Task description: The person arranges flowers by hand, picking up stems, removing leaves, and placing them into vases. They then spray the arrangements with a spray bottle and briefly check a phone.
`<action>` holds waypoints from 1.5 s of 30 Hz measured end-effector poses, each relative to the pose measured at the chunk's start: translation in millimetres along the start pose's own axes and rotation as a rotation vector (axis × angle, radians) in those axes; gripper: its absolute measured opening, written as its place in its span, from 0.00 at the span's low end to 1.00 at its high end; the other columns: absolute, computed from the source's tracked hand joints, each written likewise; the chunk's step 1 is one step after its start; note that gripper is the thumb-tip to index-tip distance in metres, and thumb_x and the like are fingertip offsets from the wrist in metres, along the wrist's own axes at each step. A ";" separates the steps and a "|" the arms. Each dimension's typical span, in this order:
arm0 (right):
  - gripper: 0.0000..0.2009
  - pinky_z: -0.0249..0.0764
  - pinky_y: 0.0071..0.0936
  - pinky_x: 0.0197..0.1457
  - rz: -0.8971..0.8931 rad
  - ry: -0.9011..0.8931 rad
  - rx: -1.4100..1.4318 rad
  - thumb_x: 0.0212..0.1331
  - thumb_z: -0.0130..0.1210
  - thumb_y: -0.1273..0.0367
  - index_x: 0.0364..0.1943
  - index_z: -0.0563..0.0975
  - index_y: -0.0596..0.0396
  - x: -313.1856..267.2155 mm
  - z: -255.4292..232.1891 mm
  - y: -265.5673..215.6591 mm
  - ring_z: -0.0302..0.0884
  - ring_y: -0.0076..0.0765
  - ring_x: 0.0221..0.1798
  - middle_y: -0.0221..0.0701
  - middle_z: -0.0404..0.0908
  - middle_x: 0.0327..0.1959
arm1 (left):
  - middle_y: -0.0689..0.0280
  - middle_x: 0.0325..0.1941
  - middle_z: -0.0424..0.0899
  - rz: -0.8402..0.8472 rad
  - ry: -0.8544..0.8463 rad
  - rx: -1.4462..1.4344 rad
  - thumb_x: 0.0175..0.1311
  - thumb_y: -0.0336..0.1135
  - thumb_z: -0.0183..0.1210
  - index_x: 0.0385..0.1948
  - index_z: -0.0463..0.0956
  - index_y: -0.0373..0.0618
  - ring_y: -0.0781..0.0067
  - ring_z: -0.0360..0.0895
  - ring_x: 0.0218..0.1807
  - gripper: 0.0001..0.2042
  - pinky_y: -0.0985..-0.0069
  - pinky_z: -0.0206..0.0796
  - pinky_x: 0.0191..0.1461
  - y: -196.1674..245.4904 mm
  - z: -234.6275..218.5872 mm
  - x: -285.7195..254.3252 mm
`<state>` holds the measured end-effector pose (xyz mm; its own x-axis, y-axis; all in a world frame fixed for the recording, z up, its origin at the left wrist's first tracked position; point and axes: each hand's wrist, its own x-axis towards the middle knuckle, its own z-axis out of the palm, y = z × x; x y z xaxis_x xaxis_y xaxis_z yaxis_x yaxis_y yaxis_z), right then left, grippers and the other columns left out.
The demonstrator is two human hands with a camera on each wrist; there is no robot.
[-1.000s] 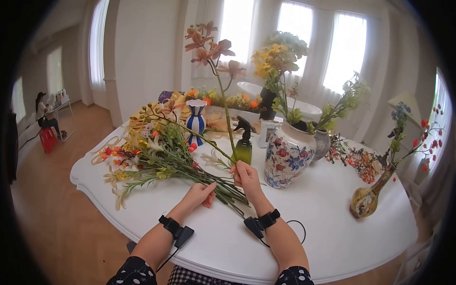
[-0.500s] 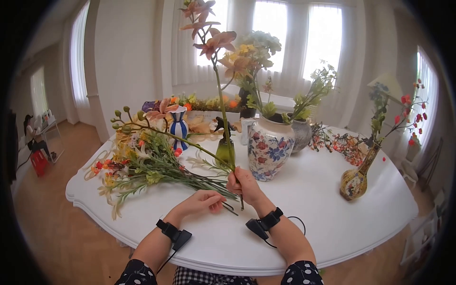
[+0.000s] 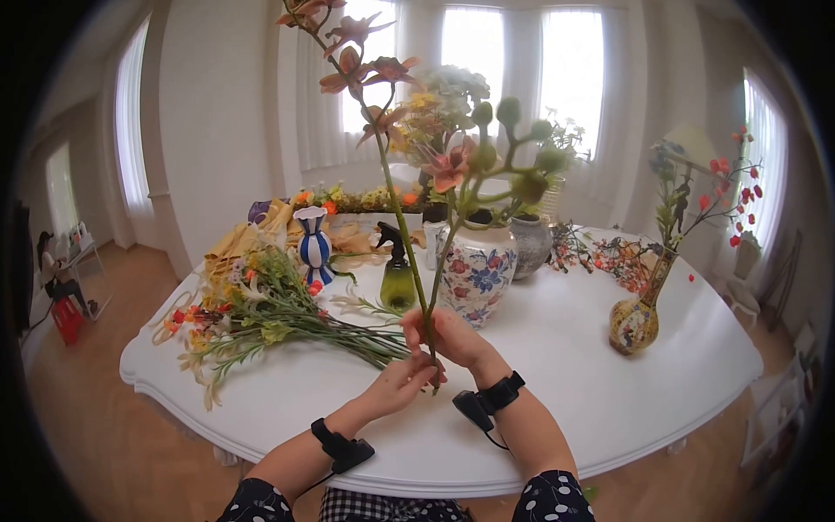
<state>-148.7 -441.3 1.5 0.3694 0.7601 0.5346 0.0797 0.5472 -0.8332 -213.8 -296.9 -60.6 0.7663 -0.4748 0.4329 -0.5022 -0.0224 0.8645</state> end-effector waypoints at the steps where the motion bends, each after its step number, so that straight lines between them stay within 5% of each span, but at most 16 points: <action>1: 0.23 0.71 0.22 0.40 -0.048 0.163 -0.175 0.68 0.46 0.50 0.48 0.74 0.58 -0.2 7.6 -10.9 0.73 0.23 0.31 0.25 0.75 0.28 | 0.60 0.34 0.82 0.013 0.074 0.091 0.71 0.33 0.46 0.42 0.72 0.37 0.70 0.79 0.36 0.10 0.75 0.70 0.44 1.4 -0.1 3.0; 5: 0.16 0.72 0.23 0.48 -0.016 0.369 -0.484 0.66 0.51 0.68 0.56 0.72 0.59 -2.1 17.6 -50.0 0.77 0.22 0.42 0.28 0.79 0.41 | 0.59 0.31 0.82 0.035 0.187 0.224 0.70 0.30 0.46 0.41 0.72 0.36 0.67 0.80 0.32 0.08 0.73 0.71 0.39 -5.1 0.2 12.0; 15: 0.09 0.68 0.17 0.33 -0.245 0.770 -0.982 0.61 0.59 0.69 0.42 0.80 0.57 -21.3 27.7 -71.5 0.73 0.15 0.30 0.24 0.80 0.31 | 0.58 0.29 0.83 0.099 0.243 0.413 0.68 0.30 0.50 0.40 0.72 0.38 0.62 0.80 0.29 0.06 0.71 0.71 0.35 -25.7 33.2 35.8; 21: 0.09 0.58 0.14 0.25 -0.185 0.783 -1.038 0.61 0.59 0.68 0.42 0.80 0.54 -53.9 24.5 -100.9 0.59 0.13 0.23 0.21 0.78 0.31 | 0.58 0.29 0.83 0.132 0.209 0.515 0.67 0.31 0.52 0.38 0.73 0.38 0.64 0.80 0.27 0.06 0.72 0.71 0.33 -41.4 40.5 43.5; 25: 0.10 0.60 0.13 0.25 -0.288 0.852 -1.021 0.59 0.60 0.67 0.43 0.80 0.55 -69.3 32.0 -122.2 0.63 0.10 0.23 0.21 0.79 0.32 | 0.59 0.29 0.83 0.107 0.135 0.478 0.67 0.31 0.52 0.37 0.73 0.37 0.65 0.80 0.26 0.06 0.73 0.71 0.32 -33.2 47.3 46.3; 28: 0.11 0.61 0.14 0.25 -0.152 0.838 -1.126 0.58 0.62 0.68 0.43 0.80 0.56 -79.3 42.8 -137.5 0.64 0.10 0.23 0.22 0.80 0.32 | 0.59 0.28 0.84 0.133 0.128 0.490 0.67 0.30 0.52 0.36 0.73 0.36 0.67 0.80 0.26 0.06 0.74 0.71 0.32 -31.7 54.2 48.7; 30: 0.11 0.61 0.14 0.25 -0.174 0.782 -1.170 0.57 0.63 0.68 0.43 0.80 0.56 -82.0 46.2 -141.9 0.63 0.10 0.22 0.23 0.81 0.31 | 0.54 0.28 0.82 0.100 0.124 0.457 0.66 0.29 0.52 0.35 0.73 0.37 0.55 0.81 0.29 0.05 0.68 0.71 0.34 -26.8 59.2 50.5; 31: 0.09 0.55 0.13 0.23 -0.175 0.780 -1.137 0.57 0.62 0.69 0.41 0.81 0.52 -83.0 47.1 -142.7 0.57 0.09 0.21 0.19 0.78 0.31 | 0.54 0.28 0.82 0.098 0.114 0.452 0.66 0.29 0.52 0.35 0.73 0.37 0.55 0.81 0.29 0.05 0.68 0.71 0.34 -27.9 61.7 52.3; 37: 0.09 0.56 0.13 0.22 -0.104 0.775 -1.233 0.57 0.63 0.68 0.39 0.80 0.55 -90.6 35.3 -155.8 0.58 0.09 0.21 0.20 0.80 0.30 | 0.55 0.25 0.81 0.097 0.043 0.422 0.65 0.28 0.53 0.33 0.73 0.36 0.57 0.81 0.29 0.05 0.69 0.71 0.33 -30.7 79.3 63.1; 40: 0.11 0.60 0.17 0.25 -0.098 0.825 -1.220 0.57 0.62 0.65 0.40 0.80 0.57 -99.2 33.4 -174.5 0.61 0.13 0.22 0.24 0.82 0.29 | 0.53 0.30 0.82 0.120 0.003 0.360 0.66 0.29 0.54 0.41 0.72 0.37 0.59 0.81 0.30 0.07 0.70 0.72 0.34 -26.3 88.8 66.7; 45: 0.13 0.66 0.18 0.30 -0.228 1.029 -1.474 0.57 0.62 0.63 0.40 0.81 0.56 -129.8 6.5 -263.7 0.68 0.16 0.27 0.25 0.82 0.30 | 0.52 0.55 0.74 0.025 -0.110 0.281 0.68 0.34 0.54 0.61 0.59 0.42 0.67 0.81 0.39 0.22 0.74 0.74 0.40 -35.7 91.2 62.4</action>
<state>-223.6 -682.1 152.7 0.5522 -0.0877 0.8291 0.6598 -0.5619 -0.4989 -184.6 -406.0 -87.7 0.7119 -0.5705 0.4095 -0.6233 -0.2445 0.7428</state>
